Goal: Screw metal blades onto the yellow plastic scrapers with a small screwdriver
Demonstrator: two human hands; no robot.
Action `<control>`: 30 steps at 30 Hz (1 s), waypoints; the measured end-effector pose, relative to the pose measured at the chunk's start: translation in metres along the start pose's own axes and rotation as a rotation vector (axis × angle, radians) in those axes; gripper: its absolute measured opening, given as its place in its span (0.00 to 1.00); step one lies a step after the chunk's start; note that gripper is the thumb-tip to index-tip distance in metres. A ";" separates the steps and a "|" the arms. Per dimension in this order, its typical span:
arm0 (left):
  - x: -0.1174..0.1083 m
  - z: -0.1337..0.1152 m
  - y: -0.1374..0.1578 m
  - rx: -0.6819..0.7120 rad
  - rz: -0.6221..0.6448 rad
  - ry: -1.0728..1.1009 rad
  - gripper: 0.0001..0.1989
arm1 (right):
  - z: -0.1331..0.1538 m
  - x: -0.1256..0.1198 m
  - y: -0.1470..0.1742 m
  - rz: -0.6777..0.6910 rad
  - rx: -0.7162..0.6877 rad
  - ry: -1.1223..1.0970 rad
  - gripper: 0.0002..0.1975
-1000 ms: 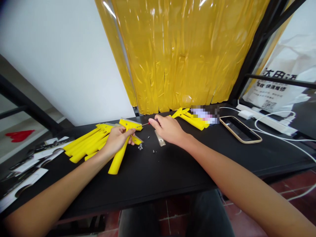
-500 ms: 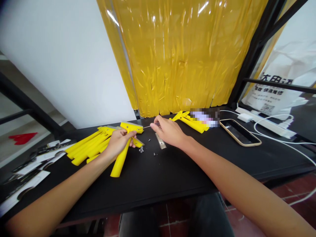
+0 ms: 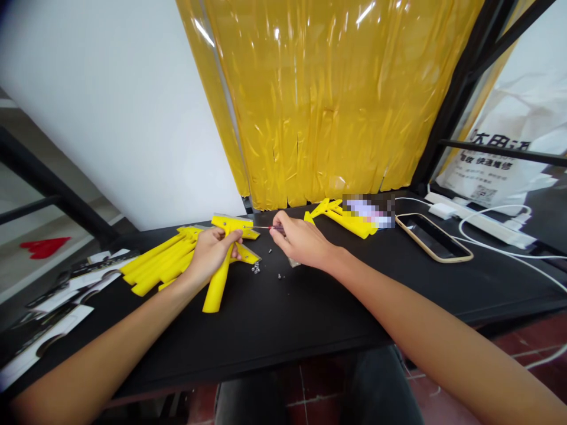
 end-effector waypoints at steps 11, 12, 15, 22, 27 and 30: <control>-0.002 -0.016 0.008 0.113 -0.036 -0.031 0.13 | 0.001 -0.013 -0.001 -0.134 0.000 -0.045 0.24; -0.003 -0.017 0.008 0.125 -0.042 -0.045 0.14 | 0.003 -0.013 -0.001 -0.136 -0.004 -0.074 0.21; -0.006 -0.019 0.007 0.152 -0.063 -0.076 0.14 | 0.009 -0.013 0.001 -0.121 -0.029 -0.154 0.13; -0.012 -0.030 0.013 0.242 -0.166 -0.108 0.13 | 0.007 -0.014 0.002 -0.173 -0.017 -0.145 0.12; -0.015 -0.044 0.024 0.347 -0.263 -0.097 0.13 | 0.011 -0.015 0.003 -0.204 -0.045 -0.161 0.15; -0.018 -0.048 0.030 0.401 -0.319 -0.078 0.14 | 0.017 -0.012 0.005 -0.197 -0.064 -0.167 0.13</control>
Point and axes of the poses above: each hand's wrist, its own y-axis away from the middle knuckle, its own x-axis out of the palm, z = x × y, the point moved 7 cm from there along -y, towards the middle knuckle, and after that the axes turned 3 degrees about -z, right-handed, at the moved point
